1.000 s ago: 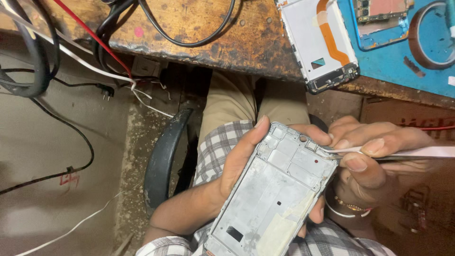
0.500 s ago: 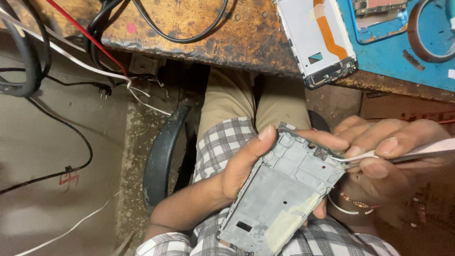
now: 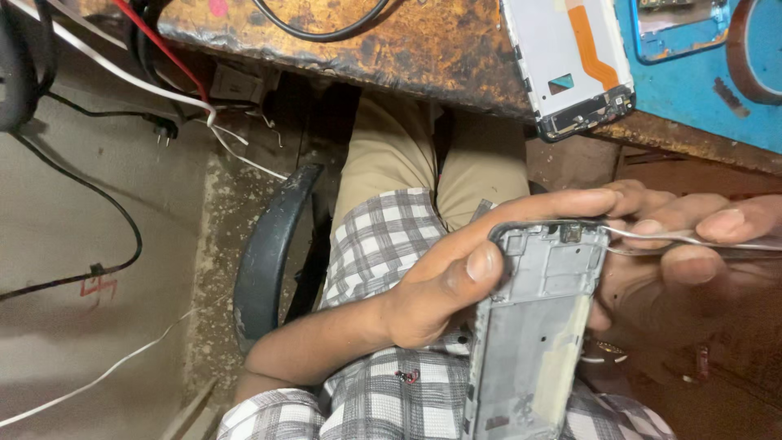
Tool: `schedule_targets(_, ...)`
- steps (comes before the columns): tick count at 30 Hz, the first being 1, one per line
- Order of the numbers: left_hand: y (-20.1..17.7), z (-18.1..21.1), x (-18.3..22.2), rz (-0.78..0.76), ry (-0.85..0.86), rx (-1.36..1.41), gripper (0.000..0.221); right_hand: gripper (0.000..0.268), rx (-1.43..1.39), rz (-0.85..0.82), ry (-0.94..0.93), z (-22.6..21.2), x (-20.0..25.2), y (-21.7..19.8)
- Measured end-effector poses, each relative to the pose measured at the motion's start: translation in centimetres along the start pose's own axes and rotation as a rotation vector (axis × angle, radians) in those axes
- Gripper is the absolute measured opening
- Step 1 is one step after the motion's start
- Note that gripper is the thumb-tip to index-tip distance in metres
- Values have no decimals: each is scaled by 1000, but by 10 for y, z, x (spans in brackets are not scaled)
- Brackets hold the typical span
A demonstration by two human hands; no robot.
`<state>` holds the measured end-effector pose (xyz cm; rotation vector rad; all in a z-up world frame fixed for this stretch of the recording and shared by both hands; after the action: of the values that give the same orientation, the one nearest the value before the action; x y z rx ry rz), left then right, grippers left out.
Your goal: The person disassembles a smartphone, using a metal prying tool to separate the casing and remove internal components. They handle the motherboard and battery, then apply adhesive from a tube to the phone's frame before reassembling the device.
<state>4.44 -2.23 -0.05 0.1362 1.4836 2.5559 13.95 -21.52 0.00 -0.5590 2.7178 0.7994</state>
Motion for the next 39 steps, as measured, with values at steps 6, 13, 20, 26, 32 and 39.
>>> schedule_targets(6,-7,-1,-1,-39,133,-116,79,31,-89,-57,215,-3,1,5)
schedule_targets(13,-13,5,2,-34,174,-234,79,27,-90,94,394,0,16,-21)
schedule_targets(20,-14,8,-1,-12,189,-239,81,27,-104,199,301,8,20,-22)
schedule_targets(26,-13,12,0,4,168,-28,99,19,73,217,99,3,20,-15)
schedule_targets(32,-18,10,-8,25,199,54,107,17,205,264,-20,-13,23,-37)
schedule_targets(39,-28,5,-8,32,95,310,83,14,461,273,-17,-22,43,-71)
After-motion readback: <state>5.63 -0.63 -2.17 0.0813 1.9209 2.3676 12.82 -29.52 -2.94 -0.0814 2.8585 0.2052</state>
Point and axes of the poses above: each hand's wrist, its own x-axis away from the middle knuckle, its own y-axis out of the palm, z = x × y, the point moved 4 cm from there along -x, towards the middle knuckle, and after that the axes turned 15 degrees about z, right-handed, at the moved point
